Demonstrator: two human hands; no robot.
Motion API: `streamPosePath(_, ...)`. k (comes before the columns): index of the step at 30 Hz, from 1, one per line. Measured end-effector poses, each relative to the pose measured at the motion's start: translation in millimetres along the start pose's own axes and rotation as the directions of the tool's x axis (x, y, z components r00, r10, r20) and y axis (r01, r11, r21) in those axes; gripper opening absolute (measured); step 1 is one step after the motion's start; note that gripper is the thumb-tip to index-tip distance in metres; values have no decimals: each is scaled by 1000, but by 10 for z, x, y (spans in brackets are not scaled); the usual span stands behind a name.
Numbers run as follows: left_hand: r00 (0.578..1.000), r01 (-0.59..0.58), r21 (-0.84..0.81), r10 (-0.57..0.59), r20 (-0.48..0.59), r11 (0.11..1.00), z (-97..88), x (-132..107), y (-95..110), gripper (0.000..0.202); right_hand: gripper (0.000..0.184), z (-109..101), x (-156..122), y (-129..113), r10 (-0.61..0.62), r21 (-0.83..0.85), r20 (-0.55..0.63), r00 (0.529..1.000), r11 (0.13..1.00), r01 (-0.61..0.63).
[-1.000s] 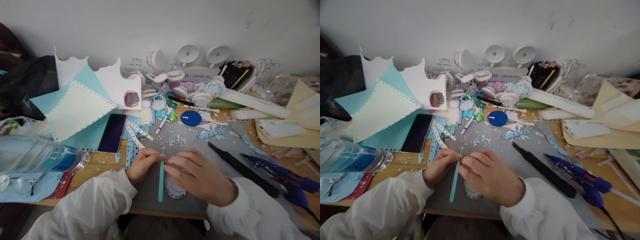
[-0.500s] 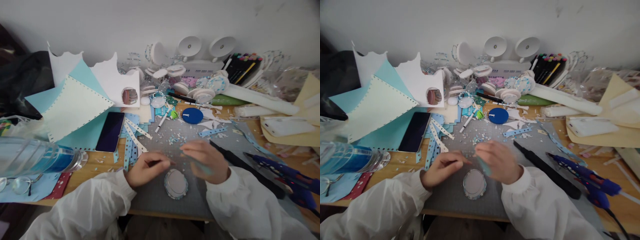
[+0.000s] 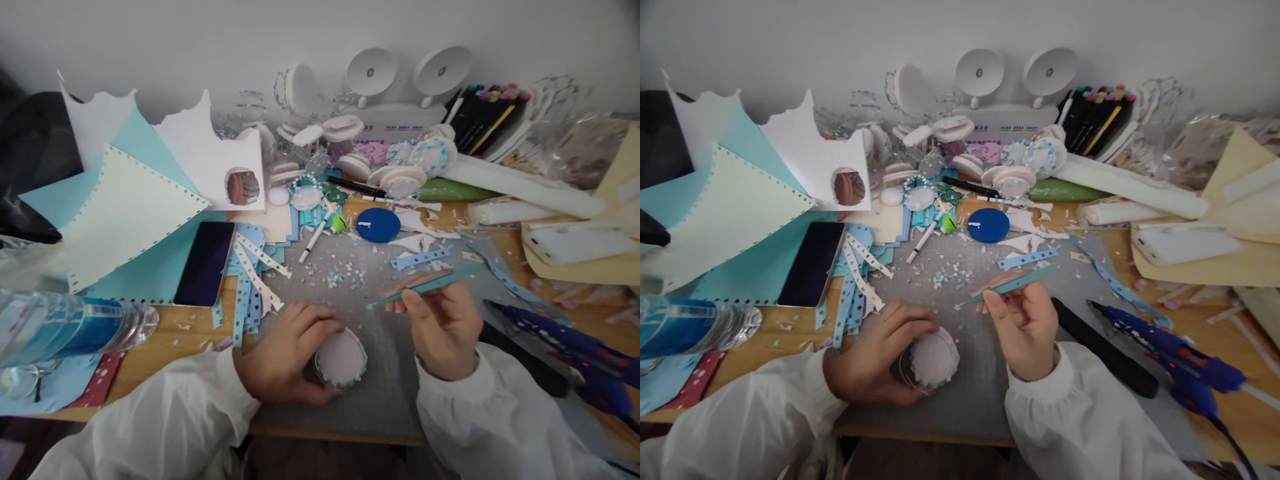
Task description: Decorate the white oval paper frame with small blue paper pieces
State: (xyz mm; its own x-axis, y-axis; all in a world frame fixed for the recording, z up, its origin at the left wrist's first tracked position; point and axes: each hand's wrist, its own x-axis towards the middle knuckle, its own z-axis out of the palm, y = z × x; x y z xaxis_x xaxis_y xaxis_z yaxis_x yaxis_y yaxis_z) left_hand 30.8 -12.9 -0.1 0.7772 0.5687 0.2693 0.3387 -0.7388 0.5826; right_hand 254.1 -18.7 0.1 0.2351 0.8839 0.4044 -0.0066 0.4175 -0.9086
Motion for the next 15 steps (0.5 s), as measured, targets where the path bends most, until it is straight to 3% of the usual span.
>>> streamPosePath(6,991,-70,-86,59,-121,994,2,-29,-10,69,7,55,-47,-141,22,15,66,998,1000,-23)
streamPosePath(15,982,-101,-50,91,-166,994,-3,-25,-11,66,12,132,-84,-235,-24,-38,203,979,999,32)
